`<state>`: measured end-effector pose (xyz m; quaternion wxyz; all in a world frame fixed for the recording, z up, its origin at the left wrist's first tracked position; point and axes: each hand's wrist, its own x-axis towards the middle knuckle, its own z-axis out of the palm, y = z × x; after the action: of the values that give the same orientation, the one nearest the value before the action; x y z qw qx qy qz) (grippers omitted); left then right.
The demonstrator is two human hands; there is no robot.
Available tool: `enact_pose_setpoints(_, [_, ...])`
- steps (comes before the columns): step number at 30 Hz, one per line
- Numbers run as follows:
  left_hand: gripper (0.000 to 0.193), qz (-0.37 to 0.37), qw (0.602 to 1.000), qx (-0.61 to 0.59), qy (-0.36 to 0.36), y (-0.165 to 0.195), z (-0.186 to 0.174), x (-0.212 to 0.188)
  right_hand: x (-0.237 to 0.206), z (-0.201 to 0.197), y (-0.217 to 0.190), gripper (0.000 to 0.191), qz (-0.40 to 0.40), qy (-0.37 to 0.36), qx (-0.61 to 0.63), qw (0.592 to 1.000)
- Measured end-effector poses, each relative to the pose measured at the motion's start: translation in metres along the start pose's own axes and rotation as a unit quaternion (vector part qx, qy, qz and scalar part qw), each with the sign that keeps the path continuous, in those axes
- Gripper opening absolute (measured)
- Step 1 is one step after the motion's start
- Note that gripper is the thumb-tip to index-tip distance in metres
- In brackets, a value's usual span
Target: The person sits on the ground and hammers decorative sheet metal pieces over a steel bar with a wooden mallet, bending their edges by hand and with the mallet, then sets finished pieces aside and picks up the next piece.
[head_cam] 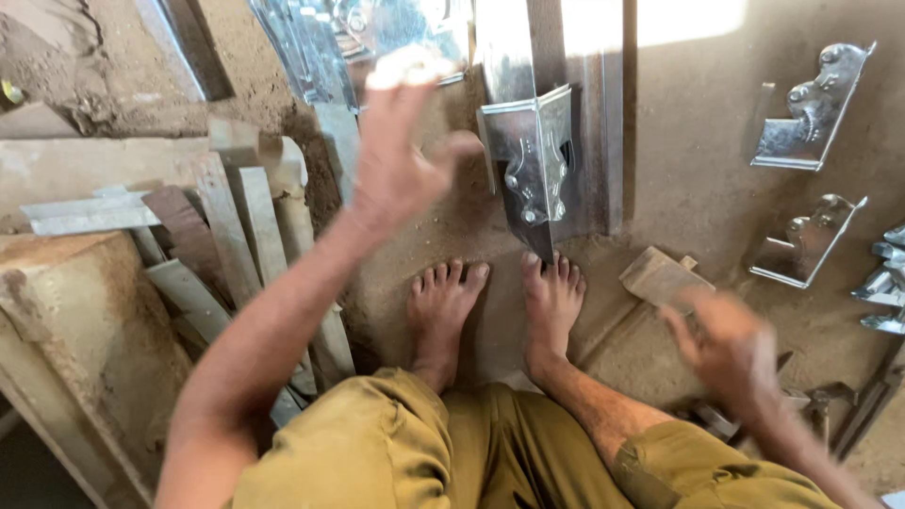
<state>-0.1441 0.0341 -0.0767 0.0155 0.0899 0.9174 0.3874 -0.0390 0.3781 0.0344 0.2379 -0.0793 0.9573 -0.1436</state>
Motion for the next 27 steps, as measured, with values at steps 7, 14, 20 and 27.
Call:
enact_pose_setpoints(7, [0.093, 0.072, 0.948, 0.308, 0.045, -0.049, -0.041, 0.036, 0.164, 0.025, -0.035, 0.11, -0.463, -0.092, -0.502, 0.725])
enact_pose_setpoints(14, [0.059, 0.048, 0.934, 0.353, 0.002, -0.049, -0.032, 0.063, 0.185, -0.015, -0.072, 0.056, -0.475, -0.016, -0.414, 0.776])
enact_pose_setpoints(20, [0.064, 0.09, 0.935, 0.343, 0.005, -0.04, -0.036, 0.056, 0.11, -0.095, 0.055, 0.078, 0.018, 0.342, 0.075, 0.937])
enact_pose_setpoints(27, [0.071, 0.069, 0.881, 0.467, -0.043, -0.003, -0.046, 0.082, 0.123, -0.022, 0.163, 0.092, 0.205, 0.24, 0.007, 0.949])
